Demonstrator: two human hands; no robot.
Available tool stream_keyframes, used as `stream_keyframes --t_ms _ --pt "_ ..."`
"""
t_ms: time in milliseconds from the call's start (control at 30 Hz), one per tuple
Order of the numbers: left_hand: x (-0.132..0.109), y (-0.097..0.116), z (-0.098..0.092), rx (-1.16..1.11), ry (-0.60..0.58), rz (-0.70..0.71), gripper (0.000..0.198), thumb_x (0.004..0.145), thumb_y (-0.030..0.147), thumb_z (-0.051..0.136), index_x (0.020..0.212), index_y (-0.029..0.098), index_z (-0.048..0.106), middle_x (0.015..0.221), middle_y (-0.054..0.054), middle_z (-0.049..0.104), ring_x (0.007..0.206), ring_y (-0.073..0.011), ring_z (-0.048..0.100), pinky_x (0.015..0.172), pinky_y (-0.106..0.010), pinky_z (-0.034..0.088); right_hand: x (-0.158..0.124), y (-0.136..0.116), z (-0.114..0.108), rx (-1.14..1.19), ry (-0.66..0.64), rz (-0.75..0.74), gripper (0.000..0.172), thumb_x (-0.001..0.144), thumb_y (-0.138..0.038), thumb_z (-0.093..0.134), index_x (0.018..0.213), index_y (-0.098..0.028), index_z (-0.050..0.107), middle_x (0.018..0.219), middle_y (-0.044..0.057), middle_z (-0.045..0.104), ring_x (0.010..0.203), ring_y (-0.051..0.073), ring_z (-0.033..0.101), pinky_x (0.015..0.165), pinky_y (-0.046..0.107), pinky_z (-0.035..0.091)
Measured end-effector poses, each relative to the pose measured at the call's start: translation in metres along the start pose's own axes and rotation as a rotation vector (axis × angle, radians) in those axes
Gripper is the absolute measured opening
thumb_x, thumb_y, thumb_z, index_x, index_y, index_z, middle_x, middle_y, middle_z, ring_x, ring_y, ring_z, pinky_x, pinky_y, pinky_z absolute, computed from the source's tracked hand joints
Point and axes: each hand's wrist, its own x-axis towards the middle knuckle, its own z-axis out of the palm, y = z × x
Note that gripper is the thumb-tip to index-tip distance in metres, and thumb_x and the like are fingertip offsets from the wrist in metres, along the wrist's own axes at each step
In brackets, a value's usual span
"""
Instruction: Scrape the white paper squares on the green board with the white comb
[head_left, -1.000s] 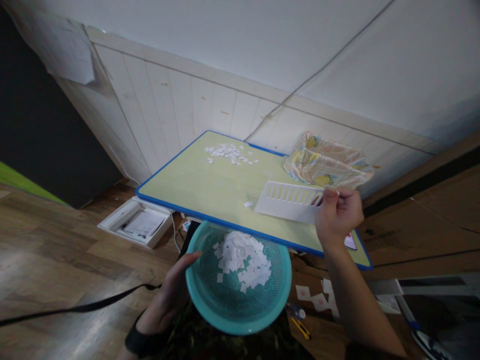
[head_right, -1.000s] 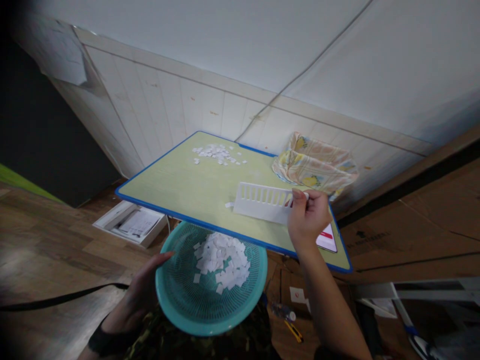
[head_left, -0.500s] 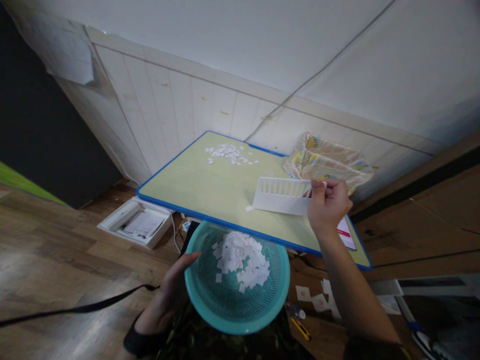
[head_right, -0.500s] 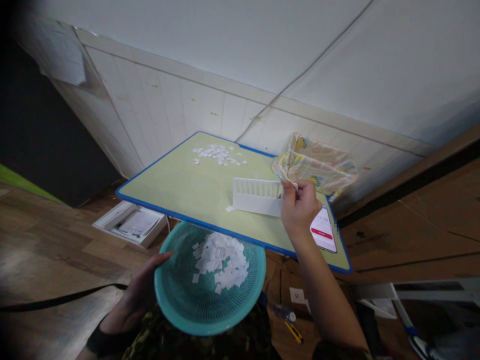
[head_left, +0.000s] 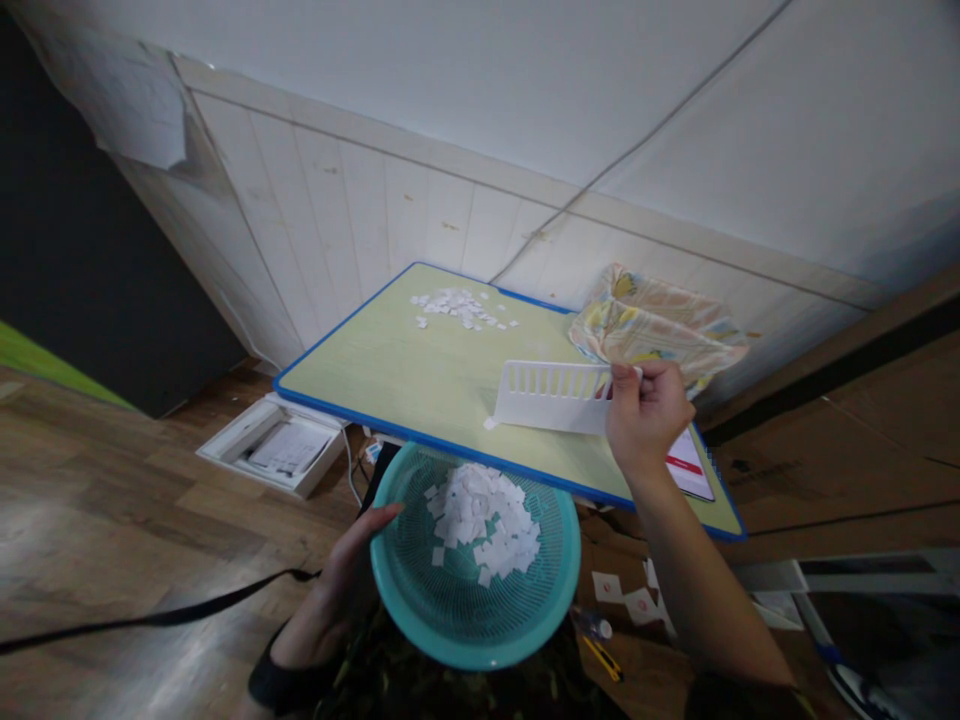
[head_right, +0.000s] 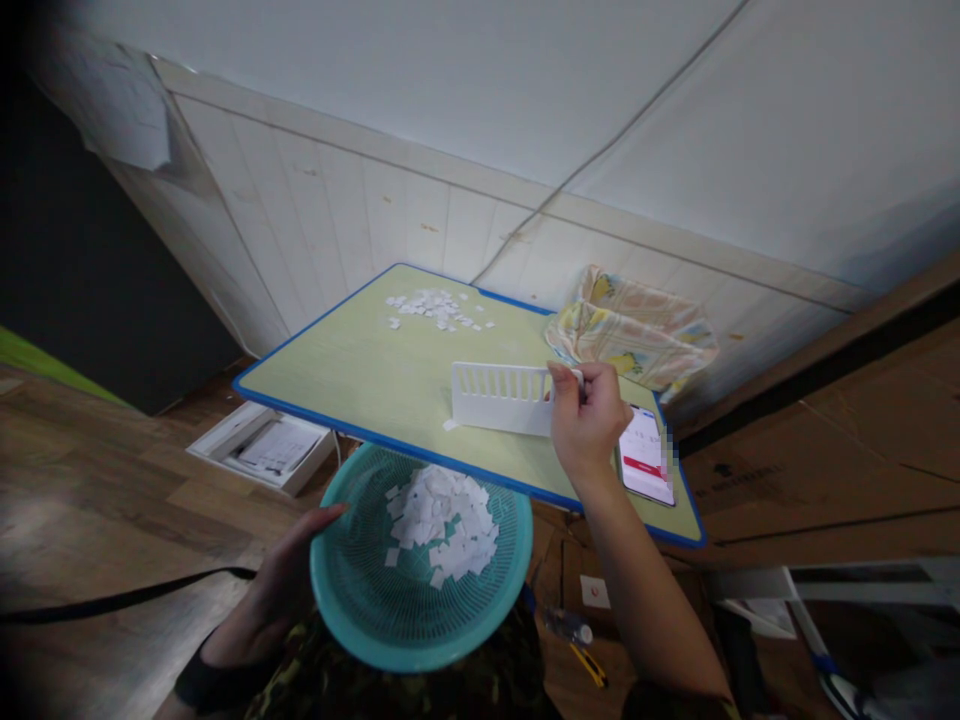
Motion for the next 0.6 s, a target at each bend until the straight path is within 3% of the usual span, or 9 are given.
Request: stream_keyframes --t_ms 100,267,400,600 --pt "0.0039 -0.0030 -0.0051 -0.011 0.014 0.018 0.012 0.078 0.016 0.066 0.080 0.014 0.078 0.086 -0.009 0.082 0.095 -0.0301 0.073 0.087 -0.035 0.056 -0.0024 -0.0013 0.0028 0.028 0.007 -0.010 0.043 0.083 -0.066 0.053 0.075 -0.023 0.047 0.054 -0.003 0.057 0.050 0.016 0.057 0.053 0.029 0.042" --pt "0.0030 -0.0020 -0.0032 -0.048 -0.038 -0.006 0.020 0.077 0.015 0.067 0.094 0.011 0.077 0.086 -0.010 0.082 0.089 -0.0308 0.075 0.086 -0.038 0.057 -0.0026 0.0000 0.0044 0.098 -0.022 -0.024 0.043 0.082 -0.064 0.056 0.075 -0.023 0.048 0.051 -0.005 0.055 0.044 0.014 0.053 0.049 0.027 0.039" --pt "0.0014 0.0008 0.0014 -0.021 -0.005 -0.003 0.015 0.077 0.013 0.066 0.087 0.011 0.078 0.077 -0.010 0.081 0.080 -0.0294 0.076 0.080 -0.037 0.058 -0.0002 0.0023 0.0036 0.111 0.014 -0.067 0.040 0.082 -0.059 0.060 0.073 -0.021 0.050 0.051 -0.006 0.054 0.045 0.013 0.052 0.049 0.025 0.038" --pt "-0.0005 0.0016 0.0014 -0.090 -0.073 -0.023 0.018 0.075 0.013 0.068 0.091 0.012 0.078 0.081 -0.009 0.082 0.081 -0.0289 0.076 0.079 -0.036 0.058 0.0026 0.0042 0.0045 0.099 0.050 -0.082 0.039 0.082 -0.058 0.060 0.075 -0.021 0.049 0.051 -0.006 0.053 0.044 0.012 0.052 0.048 0.025 0.038"
